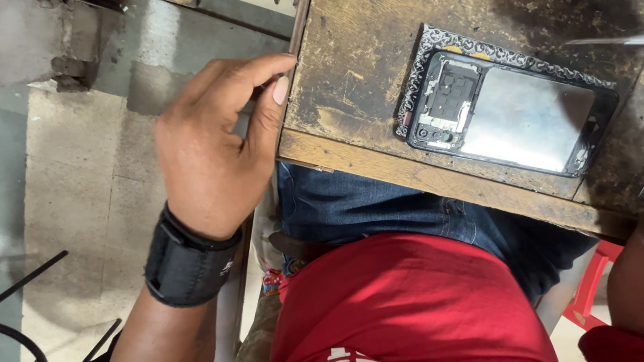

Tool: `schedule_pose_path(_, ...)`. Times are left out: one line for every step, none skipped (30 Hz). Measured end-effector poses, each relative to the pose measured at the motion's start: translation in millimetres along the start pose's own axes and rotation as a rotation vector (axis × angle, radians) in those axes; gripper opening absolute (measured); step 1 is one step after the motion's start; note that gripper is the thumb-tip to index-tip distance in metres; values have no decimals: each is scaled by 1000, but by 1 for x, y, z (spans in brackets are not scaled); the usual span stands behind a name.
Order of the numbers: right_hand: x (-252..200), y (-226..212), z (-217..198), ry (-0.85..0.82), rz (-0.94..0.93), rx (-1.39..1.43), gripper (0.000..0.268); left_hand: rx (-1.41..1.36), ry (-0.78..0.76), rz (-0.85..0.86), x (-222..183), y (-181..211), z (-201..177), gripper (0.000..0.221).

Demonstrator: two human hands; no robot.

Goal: The person works on the internal components of a mobile phone using a screwdriver and tweezers to move and secure parts.

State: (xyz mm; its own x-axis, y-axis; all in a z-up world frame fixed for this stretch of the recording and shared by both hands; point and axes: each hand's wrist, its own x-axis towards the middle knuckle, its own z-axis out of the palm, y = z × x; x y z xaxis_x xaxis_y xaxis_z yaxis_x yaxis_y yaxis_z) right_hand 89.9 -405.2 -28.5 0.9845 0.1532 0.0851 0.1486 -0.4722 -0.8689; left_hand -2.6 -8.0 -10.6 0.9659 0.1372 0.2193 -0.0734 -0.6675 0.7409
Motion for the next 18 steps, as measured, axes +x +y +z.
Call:
schedule_pose_path(0, -12, 5, -19, -30, 8, 31, -24, 8, -6, -1, -1, 2, 14)
schedule_pose_path(1, -24, 13, -46, -60, 18, 32, -44, 18, -7, -2, -3, 2, 14)
schedule_pose_path(1, -38, 22, -75, -93, 28, 32, -65, 29, -8, -3, -4, 3, 14)
schedule_pose_path(1, -52, 30, -115, -137, 37, 32, -86, 39, -10, -5, -5, 4, 15)
schedule_pose_path(2, -67, 39, -165, -182, 45, 33, -114, 44, -27, -7, -5, 4, 15)
schedule_pose_path(3, -81, 48, -218, -228, 55, 33, -142, 51, -40, -8, -5, 5, 15)
schedule_pose_path(4, -95, 58, -282, -286, 44, 33, -170, 59, -54, -9, -6, 5, 15)
schedule_pose_path(6, -107, 69, -362, -343, 25, 34, -183, 56, -60, -10, -7, 5, 16)
schedule_pose_path(10, -115, 80, -437, -408, 8, 35, -196, 53, -67, -12, -8, 5, 16)
schedule_pose_path(14, -121, 94, -453, -451, 0, 31, -210, 49, -72, -13, -9, 4, 17)
schedule_pose_path(17, -126, 107, -468, -495, -7, 28, -229, 51, -64, -15, -11, 3, 17)
schedule_pose_path(18, -131, 116, -483, -537, -14, 25, -249, 51, -56, -16, -13, 2, 17)
schedule_pose_path(18, -135, 122, -475, -516, -19, 26, -269, 52, -48, -18, -14, 1, 17)
schedule_pose_path(17, -138, 126, -465, -496, -25, 26, -267, 54, -50, -19, -16, 1, 17)
schedule_pose_path(17, -140, 129, -455, -476, -31, 27, -265, 56, -52, -20, -18, 0, 17)
schedule_pose_path(17, -141, 130, -454, -480, -40, 27, -261, 60, -56, -22, -20, 0, 17)
schedule_pose_path(17, -142, 131, -452, -484, -48, 26, -262, 61, -61, -24, -21, 0, 17)
schedule_pose_path(17, -142, 133, -450, -485, -55, 26, -263, 59, -66, -25, -23, -1, 18)
